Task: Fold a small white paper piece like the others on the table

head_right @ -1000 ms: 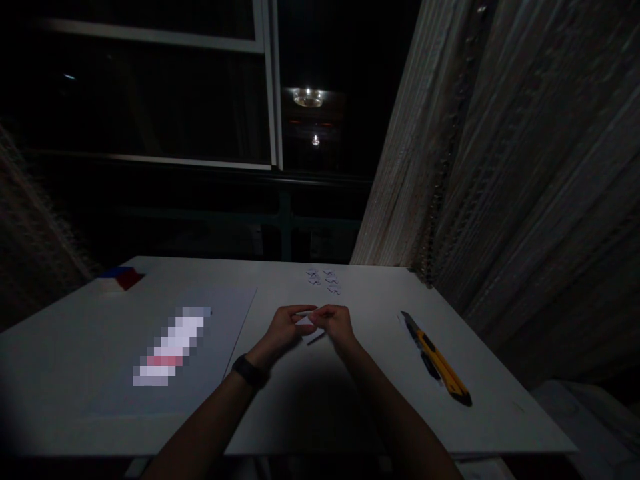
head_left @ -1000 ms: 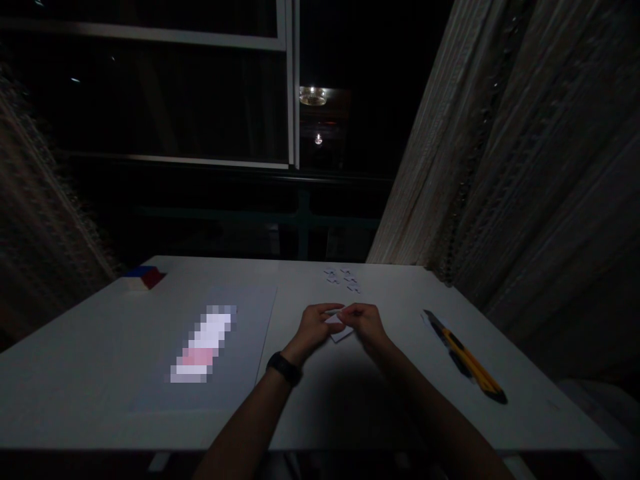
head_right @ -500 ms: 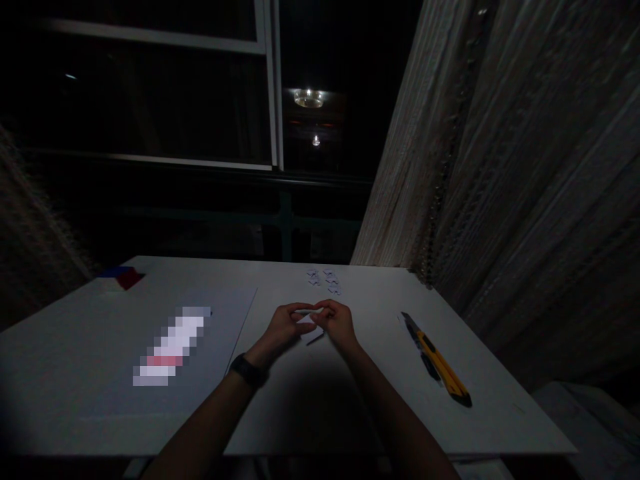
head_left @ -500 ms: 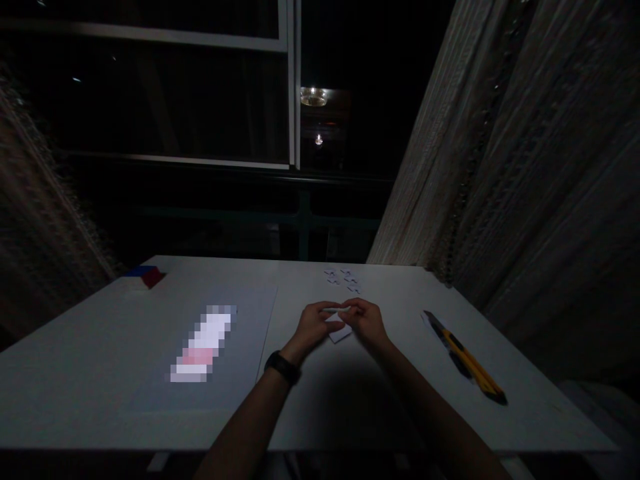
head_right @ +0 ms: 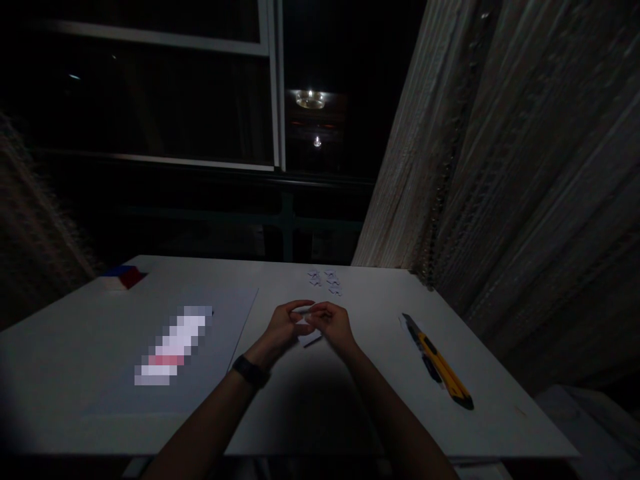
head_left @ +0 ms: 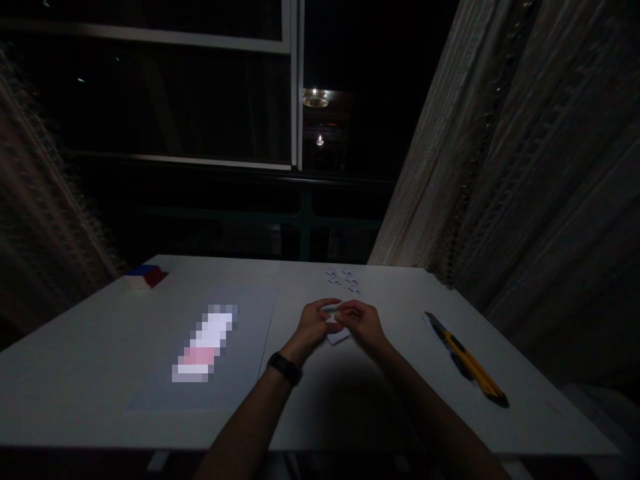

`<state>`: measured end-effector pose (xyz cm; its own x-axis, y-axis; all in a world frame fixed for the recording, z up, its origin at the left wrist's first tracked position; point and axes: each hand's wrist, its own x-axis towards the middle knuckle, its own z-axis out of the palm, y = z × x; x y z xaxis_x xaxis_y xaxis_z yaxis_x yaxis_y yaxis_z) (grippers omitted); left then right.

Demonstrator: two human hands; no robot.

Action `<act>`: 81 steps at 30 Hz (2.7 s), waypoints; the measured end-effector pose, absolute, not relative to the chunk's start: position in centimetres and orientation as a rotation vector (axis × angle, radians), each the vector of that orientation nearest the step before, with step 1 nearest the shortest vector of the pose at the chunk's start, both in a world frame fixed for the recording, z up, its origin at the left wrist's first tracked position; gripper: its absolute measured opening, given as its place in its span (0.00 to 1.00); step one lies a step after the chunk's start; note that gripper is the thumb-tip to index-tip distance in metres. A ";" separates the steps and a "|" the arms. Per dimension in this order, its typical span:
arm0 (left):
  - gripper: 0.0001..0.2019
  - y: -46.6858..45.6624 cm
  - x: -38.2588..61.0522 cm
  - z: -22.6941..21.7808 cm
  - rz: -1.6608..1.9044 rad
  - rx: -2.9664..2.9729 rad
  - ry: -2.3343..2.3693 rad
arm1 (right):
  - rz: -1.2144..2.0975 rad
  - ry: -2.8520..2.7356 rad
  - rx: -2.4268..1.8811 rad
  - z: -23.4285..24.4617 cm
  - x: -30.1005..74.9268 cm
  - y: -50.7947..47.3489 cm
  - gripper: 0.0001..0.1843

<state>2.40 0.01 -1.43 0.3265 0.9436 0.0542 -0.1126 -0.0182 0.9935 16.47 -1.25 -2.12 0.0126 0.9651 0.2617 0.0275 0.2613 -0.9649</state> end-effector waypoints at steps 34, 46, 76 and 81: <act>0.22 0.3 2.3 -1.4 1.282 1.074 0.907 | 1.155 -1.341 -0.962 -2.4 16.5 -1.1 0.24; 0.16 0.9 2.8 -2.1 1.157 1.242 0.972 | 0.850 -1.208 -1.052 -2.5 17.5 -0.4 0.18; 0.17 1.2 1.8 -1.9 1.234 0.894 0.969 | 0.973 -1.594 -0.945 -2.0 16.9 -1.5 0.16; 0.18 1.1 2.0 -1.9 1.185 0.944 0.947 | 0.929 -1.587 -1.005 -2.4 16.8 -1.3 0.15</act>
